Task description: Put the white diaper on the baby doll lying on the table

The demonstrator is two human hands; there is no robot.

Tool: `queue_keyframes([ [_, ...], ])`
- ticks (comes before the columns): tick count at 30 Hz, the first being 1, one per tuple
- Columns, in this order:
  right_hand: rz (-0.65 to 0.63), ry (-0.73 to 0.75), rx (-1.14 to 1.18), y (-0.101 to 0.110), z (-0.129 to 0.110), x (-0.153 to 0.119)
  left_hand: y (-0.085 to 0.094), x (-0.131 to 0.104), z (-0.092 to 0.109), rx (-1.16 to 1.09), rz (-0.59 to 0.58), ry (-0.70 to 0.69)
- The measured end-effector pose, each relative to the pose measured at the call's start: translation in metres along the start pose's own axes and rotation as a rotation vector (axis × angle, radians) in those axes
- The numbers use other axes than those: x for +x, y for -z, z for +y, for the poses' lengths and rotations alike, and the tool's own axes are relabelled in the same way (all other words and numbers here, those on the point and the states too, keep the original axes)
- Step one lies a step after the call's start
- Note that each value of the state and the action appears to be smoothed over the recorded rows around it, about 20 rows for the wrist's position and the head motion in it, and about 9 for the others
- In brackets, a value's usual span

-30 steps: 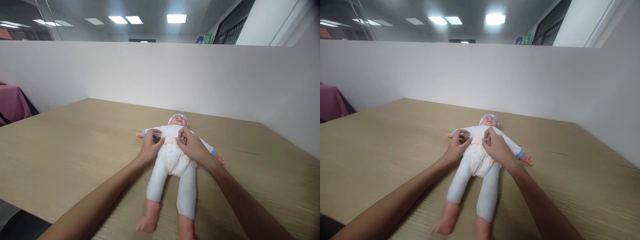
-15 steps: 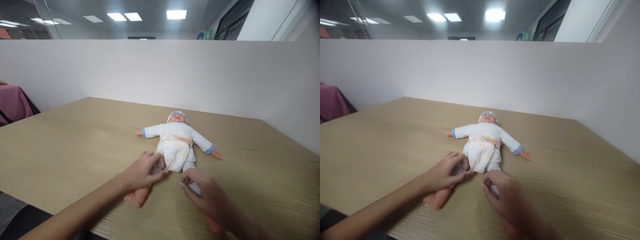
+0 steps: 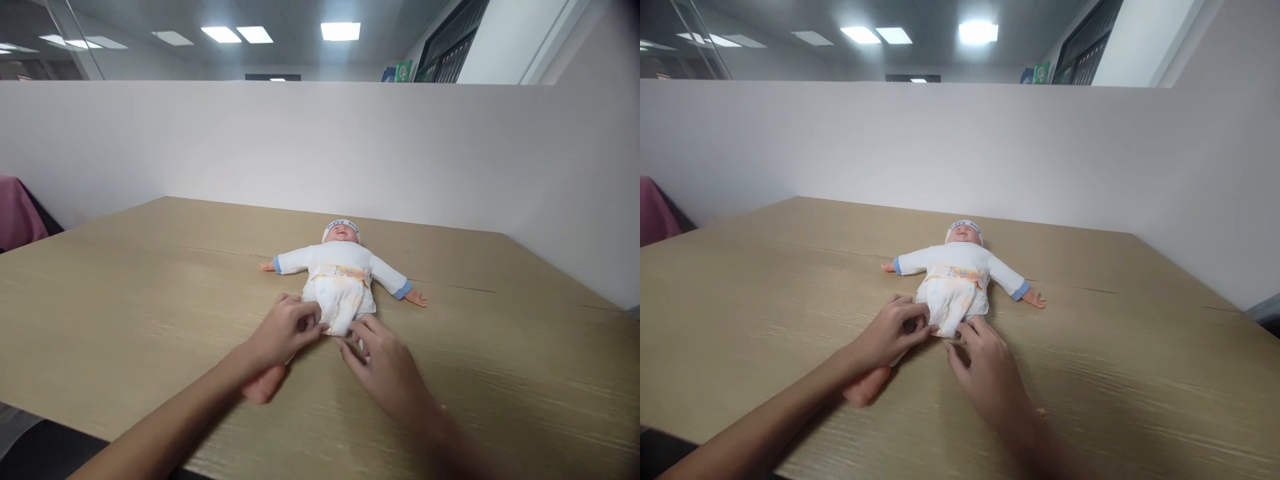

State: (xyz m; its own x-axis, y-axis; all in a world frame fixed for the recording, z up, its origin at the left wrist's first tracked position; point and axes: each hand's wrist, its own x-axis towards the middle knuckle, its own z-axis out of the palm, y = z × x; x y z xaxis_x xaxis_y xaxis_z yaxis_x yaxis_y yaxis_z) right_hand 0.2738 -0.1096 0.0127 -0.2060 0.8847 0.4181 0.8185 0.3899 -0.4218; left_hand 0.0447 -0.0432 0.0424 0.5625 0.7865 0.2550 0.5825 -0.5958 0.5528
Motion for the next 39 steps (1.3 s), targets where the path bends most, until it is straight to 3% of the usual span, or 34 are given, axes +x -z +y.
queue_keyframes([
  [6, -0.022, -0.049, 0.085, 0.002, -0.004, -0.005, 0.004, -0.002, 0.0, -0.135, 0.05, -0.048],
  [14, -0.017, -0.017, 0.118, 0.006, -0.009, -0.001, 0.007, 0.0, 0.004, -0.149, -0.005, -0.005],
  [19, 0.032, -0.199, 0.209, 0.0, -0.002, 0.002, 0.005, 0.0, 0.001, -0.163, 0.011, 0.044],
  [23, 0.116, -0.334, 0.381, -0.003, 0.005, 0.005, 0.001, 0.001, -0.002, -0.297, 0.047, 0.1],
  [26, 0.193, -0.373, 0.332, -0.001, 0.008, 0.005, -0.004, 0.0, -0.006, -0.473, 0.102, 0.167],
  [30, 0.188, -0.435, 0.291, 0.005, 0.011, 0.005, -0.009, -0.002, -0.01, -0.62, 0.185, 0.254],
  [34, 0.155, -0.403, 0.247, 0.009, 0.013, 0.005, -0.009, -0.006, -0.006, -0.628, 0.167, 0.372],
  [39, 0.162, -0.321, 0.153, 0.011, 0.014, 0.004, -0.002, -0.005, 0.005, -0.502, 0.105, 0.351],
])
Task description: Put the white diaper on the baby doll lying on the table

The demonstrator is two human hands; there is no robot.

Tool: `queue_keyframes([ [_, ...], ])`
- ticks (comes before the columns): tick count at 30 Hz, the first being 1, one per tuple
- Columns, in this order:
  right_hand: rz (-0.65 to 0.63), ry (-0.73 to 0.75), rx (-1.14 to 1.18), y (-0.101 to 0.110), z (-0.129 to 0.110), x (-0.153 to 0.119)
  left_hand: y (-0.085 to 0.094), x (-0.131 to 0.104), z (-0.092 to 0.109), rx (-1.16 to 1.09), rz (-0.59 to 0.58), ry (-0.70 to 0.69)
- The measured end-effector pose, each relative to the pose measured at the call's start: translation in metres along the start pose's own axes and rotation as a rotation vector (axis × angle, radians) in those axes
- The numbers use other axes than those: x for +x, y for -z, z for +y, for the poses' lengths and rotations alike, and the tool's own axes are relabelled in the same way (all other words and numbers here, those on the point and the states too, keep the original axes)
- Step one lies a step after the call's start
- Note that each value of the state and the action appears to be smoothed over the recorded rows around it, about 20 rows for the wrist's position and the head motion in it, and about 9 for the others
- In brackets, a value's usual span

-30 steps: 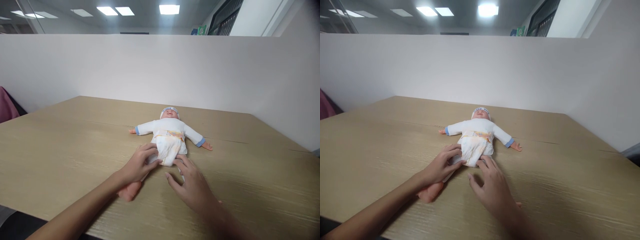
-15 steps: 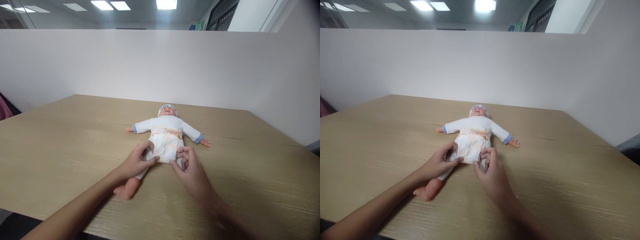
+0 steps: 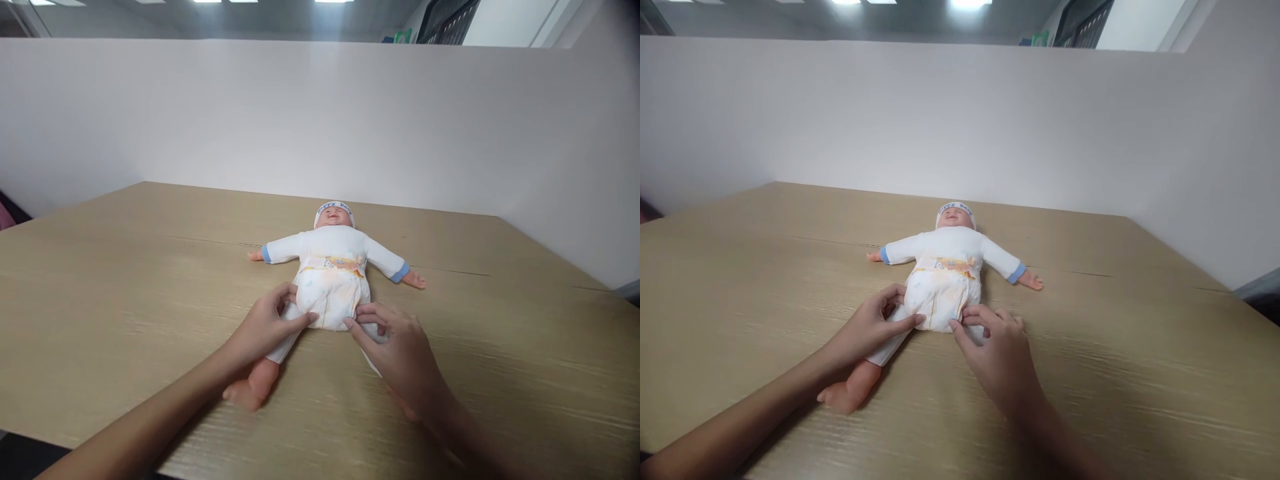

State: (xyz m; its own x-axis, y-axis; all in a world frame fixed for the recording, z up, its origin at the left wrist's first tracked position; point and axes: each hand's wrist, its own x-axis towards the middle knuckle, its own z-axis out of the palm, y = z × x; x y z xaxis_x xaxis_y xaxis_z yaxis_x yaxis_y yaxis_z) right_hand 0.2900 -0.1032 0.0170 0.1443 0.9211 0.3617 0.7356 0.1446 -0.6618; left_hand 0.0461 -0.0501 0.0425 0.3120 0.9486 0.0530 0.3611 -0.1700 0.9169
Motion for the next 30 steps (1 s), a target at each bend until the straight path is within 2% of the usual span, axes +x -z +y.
queue_keyframes([
  [4, -0.062, -0.064, 0.043, 0.001, -0.003, 0.002, 0.003, 0.002, 0.008, 0.002, -0.112, 0.027],
  [9, -0.143, -0.142, 0.126, 0.001, -0.008, 0.005, 0.003, 0.008, 0.003, -0.161, -0.165, 0.08],
  [14, -0.123, -0.12, 0.076, 0.003, -0.01, 0.005, 0.001, 0.011, -0.002, -0.292, -0.162, 0.12],
  [20, -0.07, -0.079, 0.013, 0.002, -0.011, 0.006, 0.0, 0.008, 0.001, -0.268, -0.122, 0.096],
  [24, -0.105, -0.153, 0.096, -0.002, -0.007, 0.008, 0.003, 0.009, 0.001, -0.241, -0.18, 0.061],
  [30, -0.171, -0.182, 0.24, -0.002, -0.003, 0.01, 0.004, 0.012, 0.0, -0.251, -0.23, 0.072],
])
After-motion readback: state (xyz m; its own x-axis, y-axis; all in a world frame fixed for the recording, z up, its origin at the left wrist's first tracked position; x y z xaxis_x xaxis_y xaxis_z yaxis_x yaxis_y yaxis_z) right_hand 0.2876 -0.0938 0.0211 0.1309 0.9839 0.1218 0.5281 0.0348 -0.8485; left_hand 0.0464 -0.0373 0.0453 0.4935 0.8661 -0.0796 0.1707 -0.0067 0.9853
